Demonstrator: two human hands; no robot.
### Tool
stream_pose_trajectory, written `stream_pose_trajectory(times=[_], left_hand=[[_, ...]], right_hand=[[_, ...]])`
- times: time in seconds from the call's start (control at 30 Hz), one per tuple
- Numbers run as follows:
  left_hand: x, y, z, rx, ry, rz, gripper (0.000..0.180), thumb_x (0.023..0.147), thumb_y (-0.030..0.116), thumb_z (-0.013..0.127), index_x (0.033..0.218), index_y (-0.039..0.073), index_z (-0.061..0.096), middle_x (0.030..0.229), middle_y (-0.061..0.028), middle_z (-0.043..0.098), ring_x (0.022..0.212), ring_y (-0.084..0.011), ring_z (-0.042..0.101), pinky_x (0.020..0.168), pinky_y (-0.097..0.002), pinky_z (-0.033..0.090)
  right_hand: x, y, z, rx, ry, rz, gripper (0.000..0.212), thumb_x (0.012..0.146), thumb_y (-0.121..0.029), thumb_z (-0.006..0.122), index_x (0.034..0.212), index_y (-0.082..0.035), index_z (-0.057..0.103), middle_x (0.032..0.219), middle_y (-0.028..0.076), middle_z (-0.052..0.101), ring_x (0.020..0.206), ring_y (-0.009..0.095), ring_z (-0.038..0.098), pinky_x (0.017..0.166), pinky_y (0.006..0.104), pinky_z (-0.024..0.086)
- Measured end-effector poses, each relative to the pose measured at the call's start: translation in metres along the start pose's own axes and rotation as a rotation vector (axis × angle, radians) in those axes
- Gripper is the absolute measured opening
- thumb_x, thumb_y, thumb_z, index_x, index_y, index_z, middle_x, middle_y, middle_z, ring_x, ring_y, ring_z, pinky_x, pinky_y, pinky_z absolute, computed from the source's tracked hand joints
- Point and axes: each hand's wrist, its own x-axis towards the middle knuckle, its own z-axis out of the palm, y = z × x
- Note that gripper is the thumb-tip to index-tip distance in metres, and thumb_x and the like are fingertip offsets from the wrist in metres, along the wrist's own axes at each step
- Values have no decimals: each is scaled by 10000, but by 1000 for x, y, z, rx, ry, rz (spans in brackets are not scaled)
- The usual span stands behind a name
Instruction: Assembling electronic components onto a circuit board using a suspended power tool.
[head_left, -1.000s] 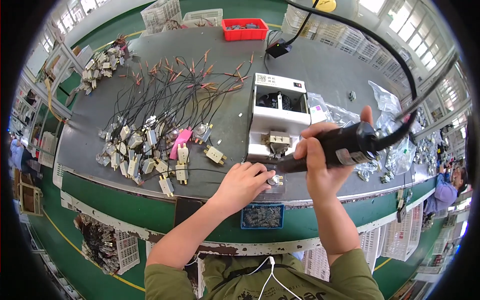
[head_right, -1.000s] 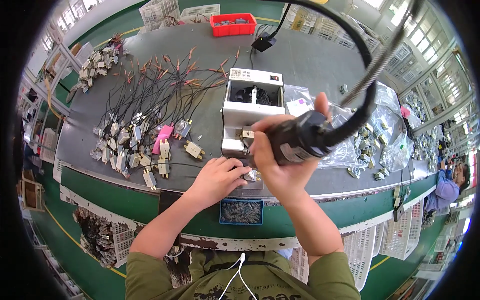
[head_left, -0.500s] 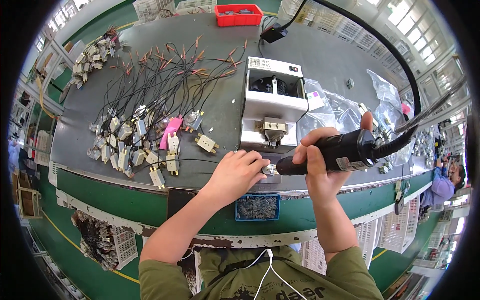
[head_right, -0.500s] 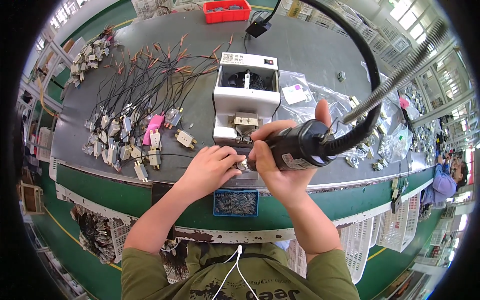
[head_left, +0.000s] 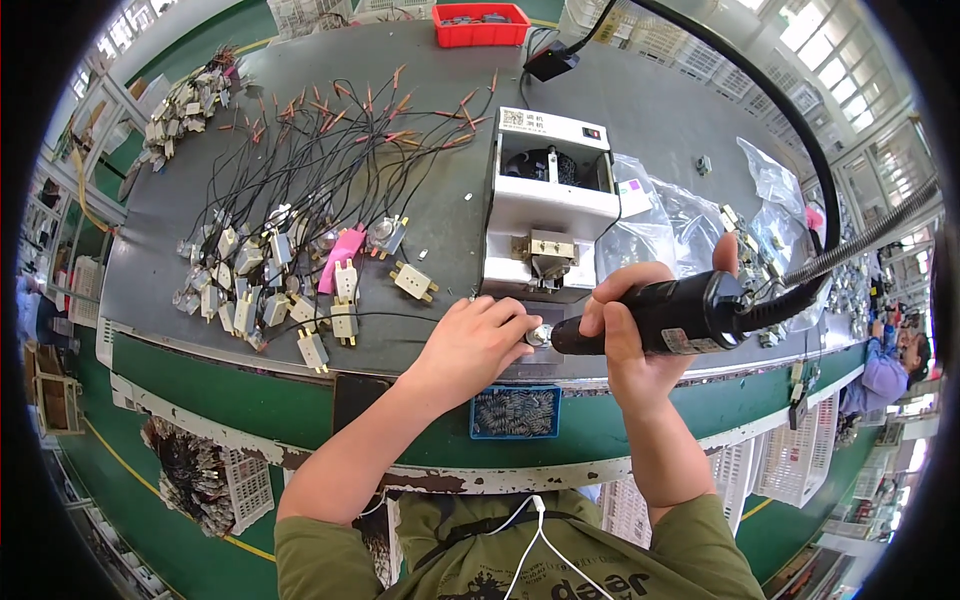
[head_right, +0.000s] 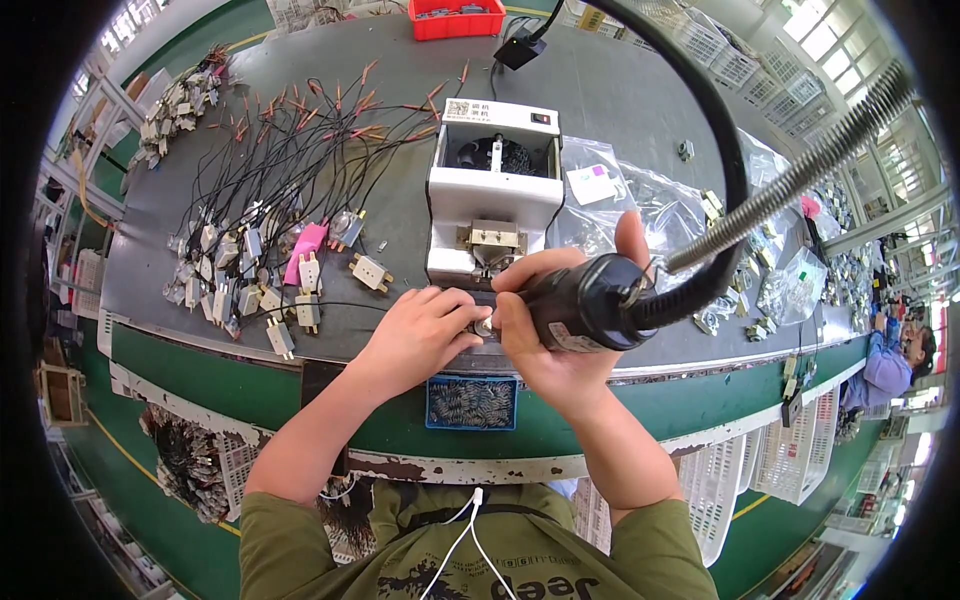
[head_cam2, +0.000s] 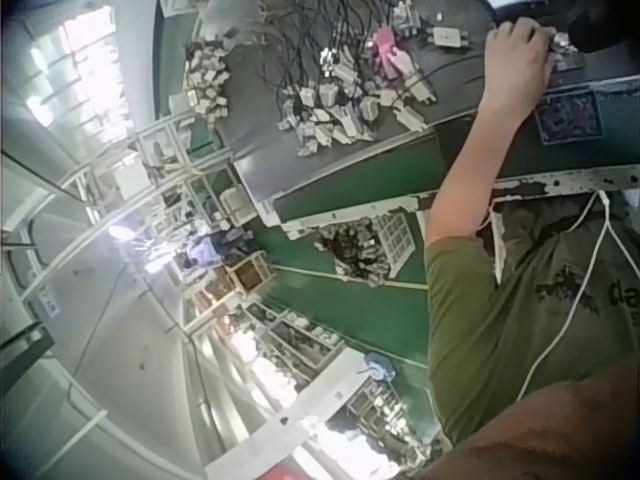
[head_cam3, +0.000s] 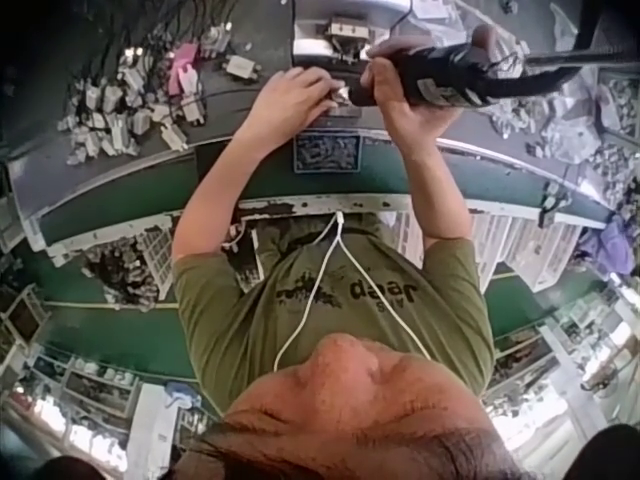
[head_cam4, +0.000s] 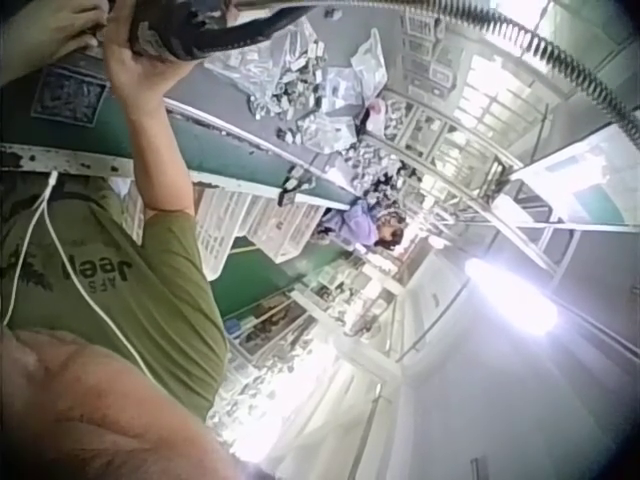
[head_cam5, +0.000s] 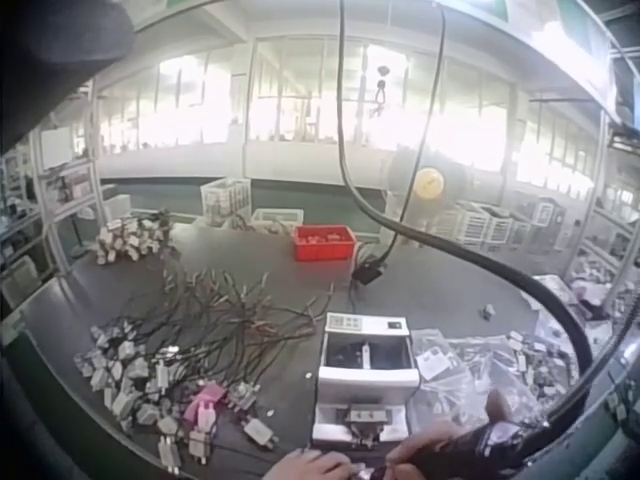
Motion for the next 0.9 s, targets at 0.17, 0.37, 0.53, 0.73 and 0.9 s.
stream_pose_trajectory(times=[0.17, 0.37, 0.53, 0.73, 0.9], left_hand=[[0, 0, 0, 5, -17, -7, 346, 906, 293, 685, 1206, 125, 647, 1047, -3, 582, 968, -203, 582, 848, -358, 460], [0, 1, -1, -25, -19, -35, 334, 882, 276, 718, 1181, 142, 656, 1081, -7, 601, 985, -226, 591, 868, -377, 465], [0, -1, 0, -60, -34, -20, 336, 890, 264, 711, 1194, 138, 641, 1077, -20, 594, 996, -238, 594, 870, -385, 466], [1, -4, 3, -88, -41, -8, 322, 893, 249, 706, 1182, 129, 627, 1086, -35, 586, 1014, -252, 598, 868, -396, 469], [0, -4, 1, -107, -43, -12, 286, 889, 244, 709, 1130, 117, 623, 1095, -38, 587, 1009, -260, 604, 860, -404, 471]], right_hand=[[1, -2, 2, 78, 42, 32, 991, 940, 52, 590, 1583, -204, -120, 981, 162, 605, 650, 160, 598, 649, 314, 549], [1, -1, 8, 163, 129, 84, 1058, 831, 124, 653, 1568, -97, -73, 946, 143, 662, 709, 149, 653, 671, 257, 536], [0, 1, 7, 106, 80, 70, 1014, 814, 118, 672, 1546, -44, -11, 939, 126, 664, 745, 136, 653, 687, 245, 527], [1, 5, 8, 86, 82, 95, 976, 806, 117, 682, 1526, -15, 37, 939, 113, 667, 752, 129, 655, 702, 238, 523], [0, 4, 12, 100, 60, 111, 922, 805, 116, 686, 1492, 14, 80, 956, 121, 671, 783, 133, 671, 736, 240, 536]])
